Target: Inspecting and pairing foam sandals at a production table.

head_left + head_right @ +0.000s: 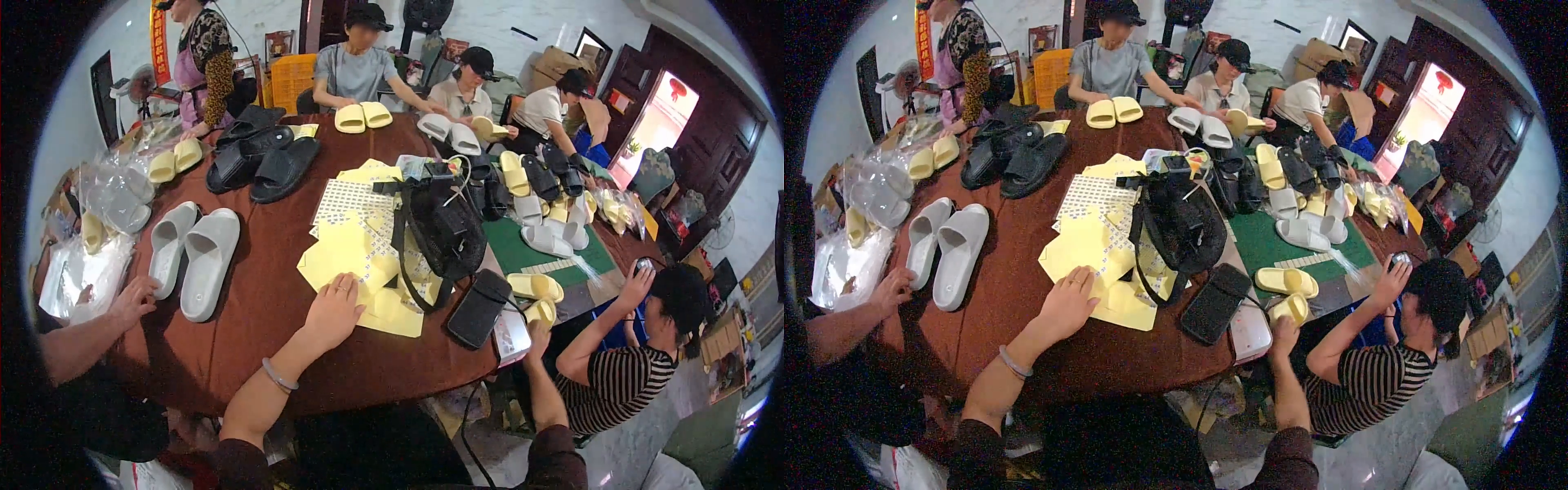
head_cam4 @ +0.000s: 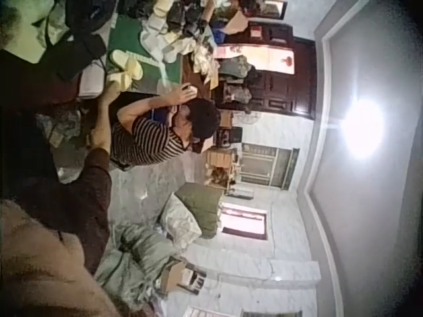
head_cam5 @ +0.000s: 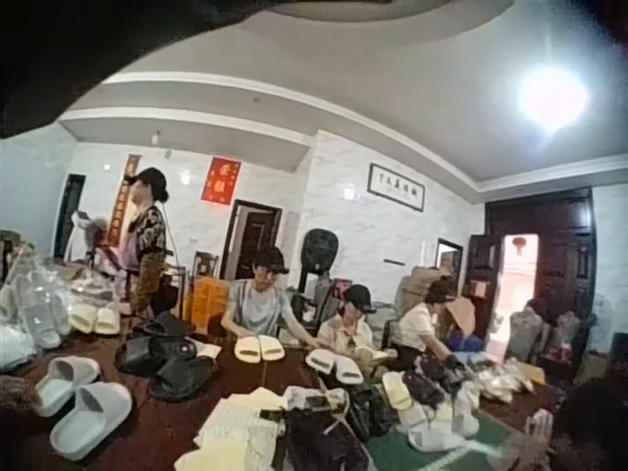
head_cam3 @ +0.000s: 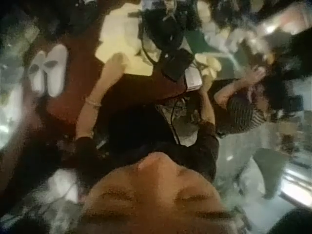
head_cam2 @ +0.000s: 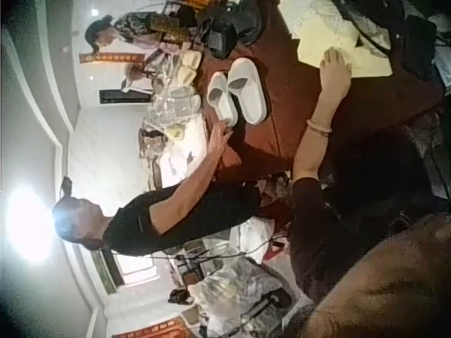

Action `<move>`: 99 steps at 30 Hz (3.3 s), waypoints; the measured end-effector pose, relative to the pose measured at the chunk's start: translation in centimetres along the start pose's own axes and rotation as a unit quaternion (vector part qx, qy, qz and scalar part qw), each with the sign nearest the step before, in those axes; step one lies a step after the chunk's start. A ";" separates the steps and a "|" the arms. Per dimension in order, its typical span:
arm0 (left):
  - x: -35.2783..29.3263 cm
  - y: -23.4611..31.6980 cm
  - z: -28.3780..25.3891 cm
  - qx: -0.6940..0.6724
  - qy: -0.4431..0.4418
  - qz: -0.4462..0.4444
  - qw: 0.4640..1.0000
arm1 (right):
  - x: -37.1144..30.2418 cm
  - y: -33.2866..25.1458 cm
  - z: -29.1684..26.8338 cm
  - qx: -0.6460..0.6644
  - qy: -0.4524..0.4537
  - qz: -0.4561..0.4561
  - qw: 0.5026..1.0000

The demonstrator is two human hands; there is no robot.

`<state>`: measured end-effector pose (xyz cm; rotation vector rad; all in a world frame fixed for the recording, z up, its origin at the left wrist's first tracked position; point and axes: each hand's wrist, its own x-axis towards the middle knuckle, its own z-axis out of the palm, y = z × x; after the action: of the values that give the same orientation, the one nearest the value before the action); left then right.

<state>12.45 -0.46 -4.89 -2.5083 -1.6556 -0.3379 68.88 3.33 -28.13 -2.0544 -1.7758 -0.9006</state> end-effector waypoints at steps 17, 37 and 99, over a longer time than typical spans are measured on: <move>0.3 -0.3 -1.5 -0.044 0.017 -0.039 0.998 | 22.8 -3.1 -32.4 0.132 0.218 -0.079 0.964; -0.5 -9.3 -6.6 -0.958 0.000 0.127 0.257 | 16.1 -21.5 -45.2 0.533 0.302 -0.304 0.730; 0.1 -3.2 -3.6 -0.135 0.165 -0.053 0.976 | 17.8 -35.5 -32.2 0.457 -0.308 -0.389 0.738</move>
<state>9.14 0.09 -1.44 -2.3696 -1.7040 -0.9929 26.98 5.93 0.97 -0.9303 -2.6798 0.6297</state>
